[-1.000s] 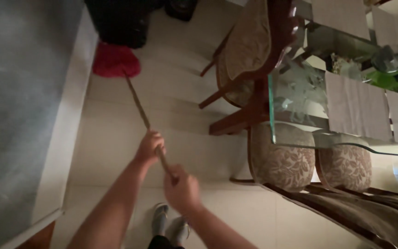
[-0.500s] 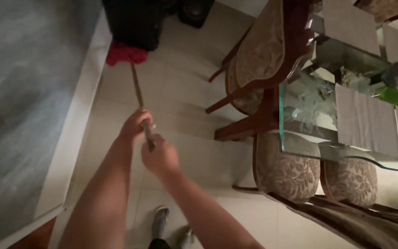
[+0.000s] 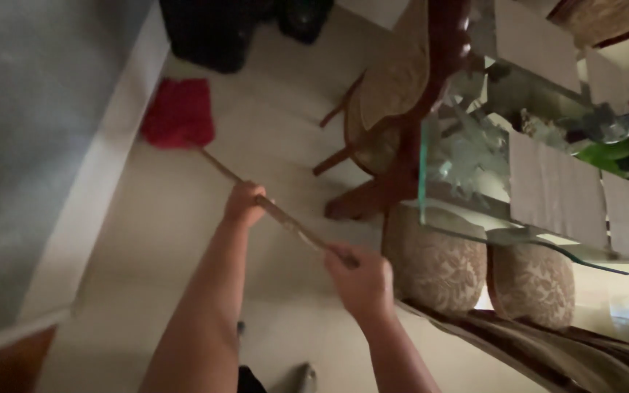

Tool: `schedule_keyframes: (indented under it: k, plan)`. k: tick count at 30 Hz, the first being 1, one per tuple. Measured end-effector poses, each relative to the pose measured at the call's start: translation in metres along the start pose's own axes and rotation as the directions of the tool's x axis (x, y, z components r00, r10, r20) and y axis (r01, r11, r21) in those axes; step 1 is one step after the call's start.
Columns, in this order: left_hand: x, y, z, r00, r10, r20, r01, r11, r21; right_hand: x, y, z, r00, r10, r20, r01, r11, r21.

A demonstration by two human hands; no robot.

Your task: The person sweeps the floor with a mop and moves several dining chairs around a glass-topped table in a home environment.

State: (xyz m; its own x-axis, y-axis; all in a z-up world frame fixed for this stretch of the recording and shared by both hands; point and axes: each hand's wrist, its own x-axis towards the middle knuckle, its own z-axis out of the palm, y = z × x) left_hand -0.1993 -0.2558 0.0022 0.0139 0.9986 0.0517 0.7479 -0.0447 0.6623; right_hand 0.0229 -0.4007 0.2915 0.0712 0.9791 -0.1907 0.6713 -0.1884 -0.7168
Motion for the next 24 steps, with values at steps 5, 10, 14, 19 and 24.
schedule_keyframes:
  k: [5,10,14,19,24]
  plan:
    - [-0.060,0.029,0.061,0.977,-0.209,-0.046,0.212,0.976,0.053,-0.024,0.027,-0.049,0.915,-0.289,-0.281,0.278,0.957,-0.080]
    - [-0.140,0.082,0.099,0.952,-0.232,-0.197,0.257,0.960,0.109,-0.049,0.072,-0.105,0.905,-0.342,-0.254,0.328,0.940,-0.099]
    - [-0.211,0.114,0.136,0.873,-0.269,-0.407,0.304,0.952,0.022,-0.057,0.118,-0.119,0.721,-0.572,-0.391,0.636,0.771,0.044]
    - [-0.237,0.108,0.155,0.796,-0.375,-0.475,0.322,0.927,-0.191,-0.061,0.142,-0.120,0.875,-0.479,0.078,0.039,0.230,0.972]
    - [-0.193,0.106,0.153,0.860,-0.267,-0.435,0.221,0.963,-0.155,-0.041,0.139,-0.119,0.796,-0.598,0.094,0.048,0.217,0.975]
